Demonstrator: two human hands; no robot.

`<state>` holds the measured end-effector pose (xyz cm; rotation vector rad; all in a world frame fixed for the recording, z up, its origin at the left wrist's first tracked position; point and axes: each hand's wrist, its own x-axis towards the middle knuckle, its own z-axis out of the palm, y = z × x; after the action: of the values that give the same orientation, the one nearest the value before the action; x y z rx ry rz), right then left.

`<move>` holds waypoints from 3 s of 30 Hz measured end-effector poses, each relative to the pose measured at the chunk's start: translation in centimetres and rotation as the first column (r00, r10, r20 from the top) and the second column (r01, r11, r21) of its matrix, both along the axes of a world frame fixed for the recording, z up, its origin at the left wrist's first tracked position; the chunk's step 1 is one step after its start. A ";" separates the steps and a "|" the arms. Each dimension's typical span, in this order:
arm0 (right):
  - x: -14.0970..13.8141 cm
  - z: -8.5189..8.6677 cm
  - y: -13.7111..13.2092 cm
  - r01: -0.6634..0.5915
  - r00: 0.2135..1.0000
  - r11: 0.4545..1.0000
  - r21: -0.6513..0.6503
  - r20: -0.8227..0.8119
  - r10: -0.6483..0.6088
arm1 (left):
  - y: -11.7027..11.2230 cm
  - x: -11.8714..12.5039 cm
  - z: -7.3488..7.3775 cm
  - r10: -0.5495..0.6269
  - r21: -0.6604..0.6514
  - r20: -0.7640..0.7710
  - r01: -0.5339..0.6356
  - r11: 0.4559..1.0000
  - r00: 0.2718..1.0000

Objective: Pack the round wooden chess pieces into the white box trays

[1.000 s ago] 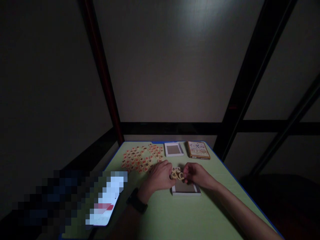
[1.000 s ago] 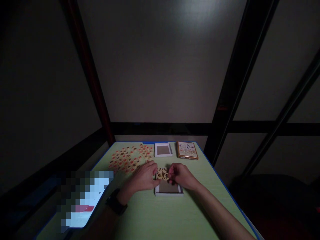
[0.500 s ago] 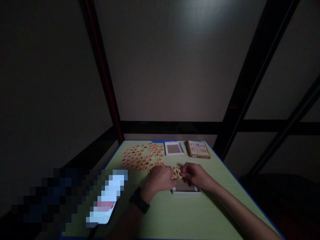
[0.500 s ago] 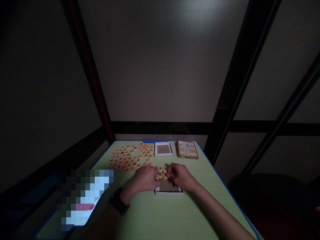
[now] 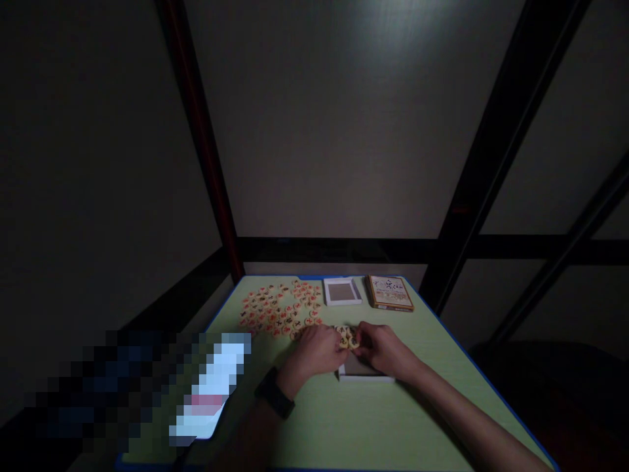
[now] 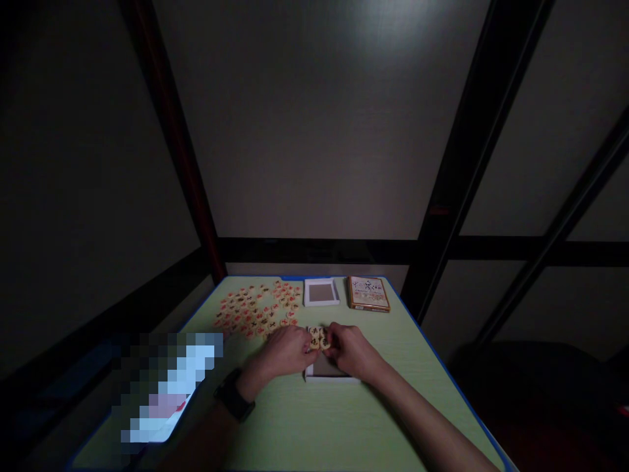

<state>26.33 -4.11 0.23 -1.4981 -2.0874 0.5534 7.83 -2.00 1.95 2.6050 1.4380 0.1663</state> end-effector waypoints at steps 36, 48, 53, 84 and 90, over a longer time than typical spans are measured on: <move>0.7 2.2 -0.9 -0.068 0.982 0.997 0.040 0.177 0.060 | 4.3 -10.0 5.9 0.279 0.151 -0.225 -0.249 0.957 0.933; 1.1 1.4 -0.3 -0.060 0.978 0.996 0.063 0.204 0.045 | 5.4 -9.1 3.4 0.215 0.130 -0.306 -0.183 0.974 0.928; 1.2 1.2 -0.2 -0.057 0.975 0.996 0.072 0.216 0.040 | 5.4 -8.7 3.1 0.207 0.129 -0.330 -0.173 0.976 0.921; 1.1 0.9 -0.1 -0.008 0.998 0.991 0.136 -0.065 0.017 | 5.8 -6.4 1.3 -0.056 0.147 -0.097 0.070 0.987 0.994; 0.1 0.8 0.1 -0.069 0.815 0.998 0.010 -0.576 0.062 | 1.3 -2.8 2.5 -0.212 0.110 0.272 0.188 0.976 0.939</move>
<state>26.41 -4.06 1.03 -1.0777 -1.6539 0.9180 5.06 -0.71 4.46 2.6377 1.0853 0.5577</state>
